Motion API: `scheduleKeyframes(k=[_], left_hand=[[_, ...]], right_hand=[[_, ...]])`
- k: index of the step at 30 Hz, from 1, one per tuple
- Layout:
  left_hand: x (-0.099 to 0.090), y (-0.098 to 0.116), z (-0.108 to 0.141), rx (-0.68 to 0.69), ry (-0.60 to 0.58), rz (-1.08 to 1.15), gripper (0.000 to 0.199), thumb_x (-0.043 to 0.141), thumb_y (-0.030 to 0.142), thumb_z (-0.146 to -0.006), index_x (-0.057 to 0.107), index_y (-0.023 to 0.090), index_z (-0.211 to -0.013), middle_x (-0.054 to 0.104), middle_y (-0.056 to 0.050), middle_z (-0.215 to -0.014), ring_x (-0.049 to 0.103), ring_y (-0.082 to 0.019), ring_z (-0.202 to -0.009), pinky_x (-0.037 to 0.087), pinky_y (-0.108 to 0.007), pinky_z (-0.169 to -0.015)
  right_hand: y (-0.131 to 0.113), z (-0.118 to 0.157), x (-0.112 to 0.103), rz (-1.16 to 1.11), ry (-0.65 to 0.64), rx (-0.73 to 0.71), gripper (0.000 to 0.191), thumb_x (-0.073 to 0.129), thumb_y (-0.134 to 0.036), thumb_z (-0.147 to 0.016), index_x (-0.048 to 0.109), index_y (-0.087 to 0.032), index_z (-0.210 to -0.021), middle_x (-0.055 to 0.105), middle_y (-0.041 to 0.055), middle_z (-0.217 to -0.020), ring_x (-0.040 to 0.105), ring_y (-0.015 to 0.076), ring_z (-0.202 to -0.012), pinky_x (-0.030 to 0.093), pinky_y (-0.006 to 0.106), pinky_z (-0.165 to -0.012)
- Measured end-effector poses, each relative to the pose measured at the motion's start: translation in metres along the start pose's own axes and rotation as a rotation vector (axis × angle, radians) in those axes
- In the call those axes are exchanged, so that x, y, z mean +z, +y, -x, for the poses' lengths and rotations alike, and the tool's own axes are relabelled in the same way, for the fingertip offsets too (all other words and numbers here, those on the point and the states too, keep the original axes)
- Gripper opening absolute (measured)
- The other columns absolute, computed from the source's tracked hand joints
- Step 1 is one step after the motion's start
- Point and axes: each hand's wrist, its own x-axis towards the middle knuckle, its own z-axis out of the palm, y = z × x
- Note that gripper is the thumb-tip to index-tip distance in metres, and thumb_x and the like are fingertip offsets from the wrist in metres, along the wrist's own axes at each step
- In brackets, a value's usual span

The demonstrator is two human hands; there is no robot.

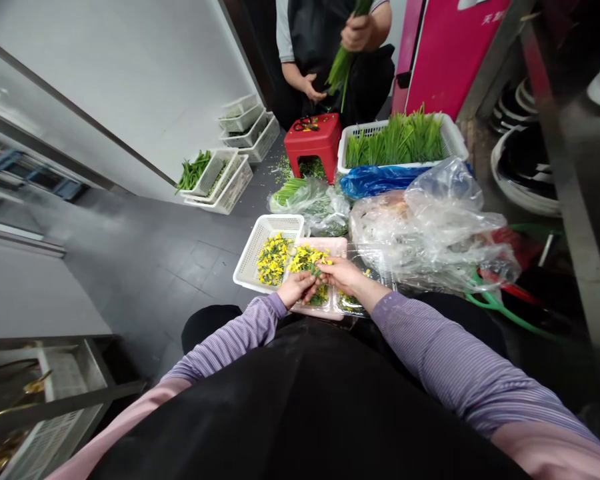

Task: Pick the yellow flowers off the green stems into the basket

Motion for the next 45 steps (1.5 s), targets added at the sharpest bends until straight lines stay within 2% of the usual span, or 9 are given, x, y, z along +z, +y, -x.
scheduleKeyframes(k=[3,9,13,16,21,26,34,39,45], left_hand=[[-0.001,0.003,0.001,0.035,0.005,0.035,0.034,0.052,0.045,-0.072,0.049,0.012,-0.078,0.049,0.004,-0.055,0.041,-0.004,-0.034,0.029,-0.016,-0.031],[0.001,0.006,0.005,0.065,0.03,0.052,0.03,0.052,0.042,-0.07,0.048,0.012,-0.077,0.048,0.005,-0.055,0.04,-0.003,-0.034,0.027,-0.016,-0.031],[0.005,0.009,0.008,0.089,0.048,0.054,0.029,0.053,0.041,-0.07,0.046,0.013,-0.073,0.047,0.005,-0.052,0.037,-0.003,-0.033,0.026,-0.016,-0.031],[0.007,0.011,0.009,0.103,0.073,0.044,0.028,0.054,0.041,-0.07,0.044,0.014,-0.069,0.045,0.006,-0.049,0.035,-0.003,-0.032,0.025,-0.016,-0.031],[0.009,0.014,0.009,0.119,0.149,0.076,0.029,0.055,0.041,-0.068,0.044,0.014,-0.069,0.044,0.007,-0.048,0.036,-0.002,-0.032,0.025,-0.016,-0.032],[0.008,0.013,0.009,0.125,0.127,0.118,0.029,0.057,0.041,-0.067,0.046,0.013,-0.07,0.046,0.006,-0.049,0.037,-0.003,-0.031,0.024,-0.016,-0.031],[0.004,0.011,0.013,0.162,0.054,0.169,0.026,0.055,0.038,-0.069,0.047,0.013,-0.072,0.044,0.007,-0.046,0.035,-0.004,-0.031,0.023,-0.017,-0.029],[0.008,0.012,0.014,0.144,0.084,0.067,0.029,0.054,0.042,-0.07,0.043,0.014,-0.071,0.043,0.008,-0.048,0.037,-0.003,-0.031,0.027,-0.016,-0.03],[0.01,0.012,0.016,0.184,0.053,-0.003,0.031,0.047,0.046,-0.074,0.042,0.015,-0.073,0.043,0.007,-0.05,0.039,-0.004,-0.032,0.03,-0.016,-0.031]], right_hand=[[-0.001,-0.001,-0.001,0.082,0.007,-0.033,0.009,0.065,-0.012,-0.065,0.061,-0.013,-0.072,0.06,0.0007,-0.055,0.053,0.0067,-0.046,0.045,0.015,-0.043],[0.0,-0.004,-0.006,0.408,0.073,-0.184,0.019,0.07,-0.023,-0.06,0.063,-0.014,-0.075,0.06,-0.0004,-0.051,0.049,0.0075,-0.039,0.042,0.018,-0.038],[0.0,-0.003,-0.004,0.474,0.067,-0.257,0.023,0.07,-0.024,-0.059,0.063,-0.016,-0.079,0.061,-0.0011,-0.051,0.051,0.009,-0.039,0.044,0.02,-0.041],[-0.001,0.002,0.0,0.389,0.069,-0.252,0.024,0.07,-0.02,-0.058,0.061,-0.017,-0.079,0.061,-0.0015,-0.053,0.055,0.0099,-0.045,0.047,0.02,-0.046],[-0.002,0.011,0.005,0.105,0.024,-0.133,0.016,0.067,-0.014,-0.06,0.058,-0.016,-0.073,0.061,-0.0006,-0.059,0.056,0.0074,-0.05,0.048,0.018,-0.051],[-0.002,0.011,0.005,0.138,0.006,-0.146,0.019,0.066,-0.013,-0.06,0.058,-0.014,-0.077,0.06,-0.0015,-0.057,0.053,0.0065,-0.048,0.044,0.018,-0.048],[-0.006,0.014,0.003,0.054,-0.187,-0.028,0.018,0.065,-0.011,-0.061,0.06,-0.013,-0.077,0.061,0.0004,-0.064,0.053,0.0064,-0.054,0.043,0.018,-0.053],[-0.007,0.014,0.004,0.0,-0.133,0.003,0.009,0.064,-0.013,-0.065,0.059,-0.013,-0.073,0.059,0.0012,-0.063,0.053,0.0064,-0.053,0.044,0.018,-0.052],[-0.007,0.014,0.004,0.047,-0.095,-0.026,0.011,0.065,-0.013,-0.064,0.058,-0.012,-0.073,0.058,-0.0007,-0.057,0.05,0.0051,-0.047,0.042,0.017,-0.047]])
